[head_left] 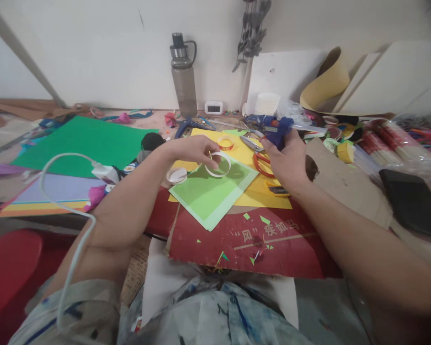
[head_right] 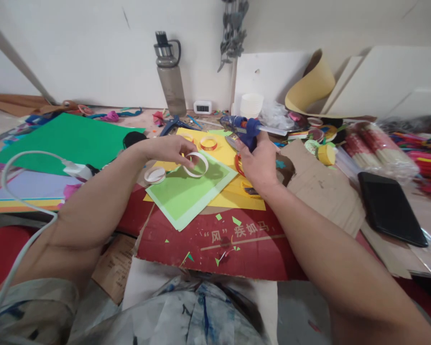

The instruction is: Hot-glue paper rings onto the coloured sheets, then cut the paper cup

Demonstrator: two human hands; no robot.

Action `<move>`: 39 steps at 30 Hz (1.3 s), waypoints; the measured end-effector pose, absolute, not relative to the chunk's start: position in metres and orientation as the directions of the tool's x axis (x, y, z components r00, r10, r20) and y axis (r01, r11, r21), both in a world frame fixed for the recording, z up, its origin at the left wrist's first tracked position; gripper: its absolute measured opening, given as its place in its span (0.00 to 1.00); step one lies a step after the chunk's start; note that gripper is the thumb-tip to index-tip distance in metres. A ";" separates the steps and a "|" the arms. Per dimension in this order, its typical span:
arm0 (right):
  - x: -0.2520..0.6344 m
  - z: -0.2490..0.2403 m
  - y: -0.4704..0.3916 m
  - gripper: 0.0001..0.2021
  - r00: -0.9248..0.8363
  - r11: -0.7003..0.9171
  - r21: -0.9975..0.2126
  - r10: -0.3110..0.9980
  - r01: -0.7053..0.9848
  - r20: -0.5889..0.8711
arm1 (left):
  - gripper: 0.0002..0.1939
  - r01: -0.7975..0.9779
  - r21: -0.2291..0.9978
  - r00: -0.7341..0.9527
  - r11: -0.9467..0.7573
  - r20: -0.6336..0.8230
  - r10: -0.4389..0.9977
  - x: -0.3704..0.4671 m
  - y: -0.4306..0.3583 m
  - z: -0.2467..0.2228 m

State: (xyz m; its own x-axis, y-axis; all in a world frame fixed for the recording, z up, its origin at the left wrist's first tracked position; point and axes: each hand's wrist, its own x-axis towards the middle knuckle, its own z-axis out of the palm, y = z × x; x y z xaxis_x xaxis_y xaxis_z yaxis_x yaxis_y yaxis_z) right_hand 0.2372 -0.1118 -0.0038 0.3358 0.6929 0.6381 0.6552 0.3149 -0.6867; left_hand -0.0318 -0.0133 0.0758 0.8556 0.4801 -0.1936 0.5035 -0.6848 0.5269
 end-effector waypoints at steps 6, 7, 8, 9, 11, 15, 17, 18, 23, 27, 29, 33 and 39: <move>0.239 -0.005 -0.110 0.30 0.304 0.330 -0.665 0.695 0.670 0.651 | 0.28 0.568 0.560 0.800 -0.603 -0.202 0.565 -0.029 -0.003 0.056; 0.239 -0.005 -0.110 0.30 0.303 0.332 -0.664 0.695 0.670 0.652 | 0.30 0.579 0.524 0.793 -0.624 -0.184 0.581 -0.030 -0.002 0.057; 0.239 -0.005 -0.109 0.30 0.305 0.333 -0.667 0.694 0.667 0.652 | 0.32 0.585 0.486 0.790 -0.649 -0.162 0.591 -0.030 -0.003 0.060; 0.239 -0.005 -0.109 0.30 0.309 0.335 -0.671 0.693 0.662 0.651 | 0.35 0.585 0.449 0.793 -0.675 -0.145 0.591 -0.031 -0.004 0.063; 0.239 -0.005 -0.109 0.29 0.313 0.335 -0.674 0.693 0.658 0.650 | 0.40 0.572 0.391 0.814 -0.721 -0.159 0.559 -0.031 -0.007 0.068; 0.240 -0.005 -0.110 0.27 0.310 0.316 -0.659 0.691 0.682 0.653 | 0.42 0.541 0.348 0.841 -0.766 -0.251 0.480 -0.030 -0.014 0.070; 0.241 -0.005 -0.111 0.27 0.307 0.313 -0.654 0.691 0.688 0.654 | 0.40 0.544 0.339 0.839 -0.768 -0.226 0.494 -0.028 -0.013 0.065; 0.241 -0.005 -0.111 0.27 0.303 0.316 -0.654 0.694 0.687 0.653 | 0.40 0.552 0.334 0.833 -0.764 -0.206 0.513 -0.027 -0.012 0.062; 0.239 -0.005 -0.110 0.28 0.296 0.343 -0.668 0.698 0.661 0.652 | 0.39 0.603 0.328 0.794 -0.727 -0.166 0.584 -0.024 -0.008 0.054; 0.239 -0.004 -0.110 0.31 0.297 0.341 -0.675 0.705 0.654 0.644 | 0.48 0.624 0.308 0.781 -0.719 -0.197 0.593 -0.026 -0.009 0.057; 0.240 -0.004 -0.110 0.31 0.302 0.332 -0.677 0.707 0.658 0.640 | 0.55 0.617 0.276 0.787 -0.736 -0.214 0.579 -0.028 -0.008 0.058; 0.239 -0.004 -0.111 0.31 0.326 0.326 -0.690 0.700 0.646 0.636 | 0.55 0.637 0.269 0.771 -0.722 -0.250 0.586 -0.030 -0.008 0.057; 0.236 -0.001 -0.113 0.27 0.362 0.314 -0.722 0.701 0.617 0.614 | 0.45 0.696 0.293 0.716 -0.655 -0.231 0.658 -0.021 -0.016 0.055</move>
